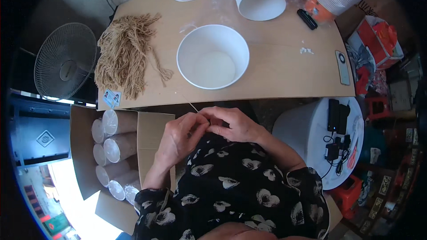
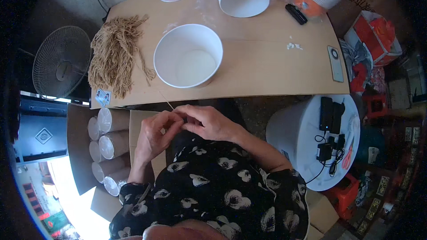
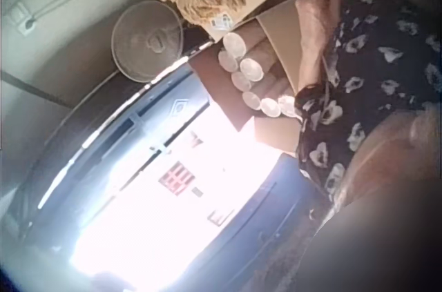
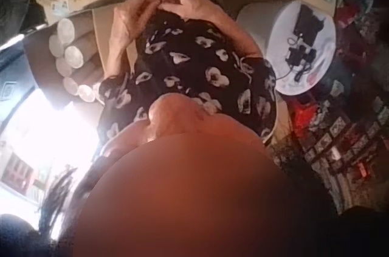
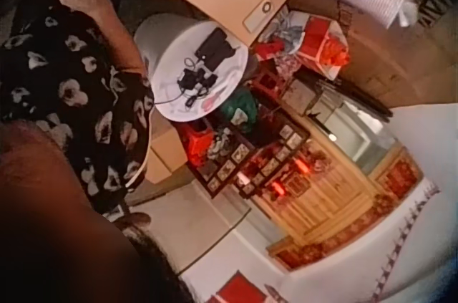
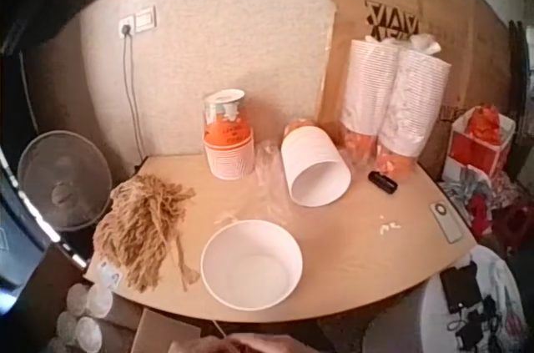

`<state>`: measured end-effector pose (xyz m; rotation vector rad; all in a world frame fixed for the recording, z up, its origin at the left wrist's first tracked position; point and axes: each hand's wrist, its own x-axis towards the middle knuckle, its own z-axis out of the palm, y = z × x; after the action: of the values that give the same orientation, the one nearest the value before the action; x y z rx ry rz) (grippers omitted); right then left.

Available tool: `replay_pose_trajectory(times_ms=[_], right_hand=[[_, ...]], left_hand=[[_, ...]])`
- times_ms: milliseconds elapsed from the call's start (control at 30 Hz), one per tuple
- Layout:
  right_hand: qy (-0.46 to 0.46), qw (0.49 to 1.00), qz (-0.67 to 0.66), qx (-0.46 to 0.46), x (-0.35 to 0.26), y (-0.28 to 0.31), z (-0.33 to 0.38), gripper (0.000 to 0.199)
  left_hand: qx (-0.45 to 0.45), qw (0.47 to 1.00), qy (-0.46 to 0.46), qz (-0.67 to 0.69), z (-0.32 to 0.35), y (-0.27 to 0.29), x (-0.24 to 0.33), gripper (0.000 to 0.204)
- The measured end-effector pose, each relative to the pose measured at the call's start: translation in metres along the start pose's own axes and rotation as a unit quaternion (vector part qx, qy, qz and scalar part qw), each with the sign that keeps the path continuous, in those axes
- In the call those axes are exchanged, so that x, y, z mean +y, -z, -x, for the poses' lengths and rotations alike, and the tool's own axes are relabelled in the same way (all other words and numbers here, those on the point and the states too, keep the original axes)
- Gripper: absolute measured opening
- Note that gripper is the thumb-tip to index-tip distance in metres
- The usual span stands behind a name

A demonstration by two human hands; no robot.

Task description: The recorder is attaching thin strings or handles to paper buckets at a workbench.

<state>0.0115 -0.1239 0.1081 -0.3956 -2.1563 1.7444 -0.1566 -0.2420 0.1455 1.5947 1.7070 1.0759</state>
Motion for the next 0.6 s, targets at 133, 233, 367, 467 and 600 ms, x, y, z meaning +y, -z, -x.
replay_pose_trajectory(times_ms=[133, 233, 367, 467, 600], right_hand=[[-0.03, 0.998, -0.057, 0.029, 0.012, 0.007, 0.016, 0.017], [-0.018, 0.992, -0.127, 0.007, 0.002, 0.03, 0.03, 0.006], [0.215, 0.921, -0.321, -0.053, -0.031, 0.067, 0.073, 0.012], [0.368, 0.824, -0.306, -0.303, -0.047, 0.133, 0.075, 0.014], [0.383, 0.809, -0.394, -0.21, -0.046, 0.139, 0.073, 0.015]], left_hand=[[-0.038, 0.998, -0.02, -0.041, -0.014, 0.0, 0.012, 0.009], [0.07, 0.997, 0.034, 0.012, -0.028, 0.01, -0.004, 0.013], [0.237, 0.97, -0.036, -0.05, -0.069, 0.039, -0.033, 0.039], [0.14, 0.989, -0.03, -0.038, -0.126, 0.042, -0.043, 0.056], [0.041, 0.983, 0.048, 0.174, -0.156, 0.06, -0.067, 0.046]])
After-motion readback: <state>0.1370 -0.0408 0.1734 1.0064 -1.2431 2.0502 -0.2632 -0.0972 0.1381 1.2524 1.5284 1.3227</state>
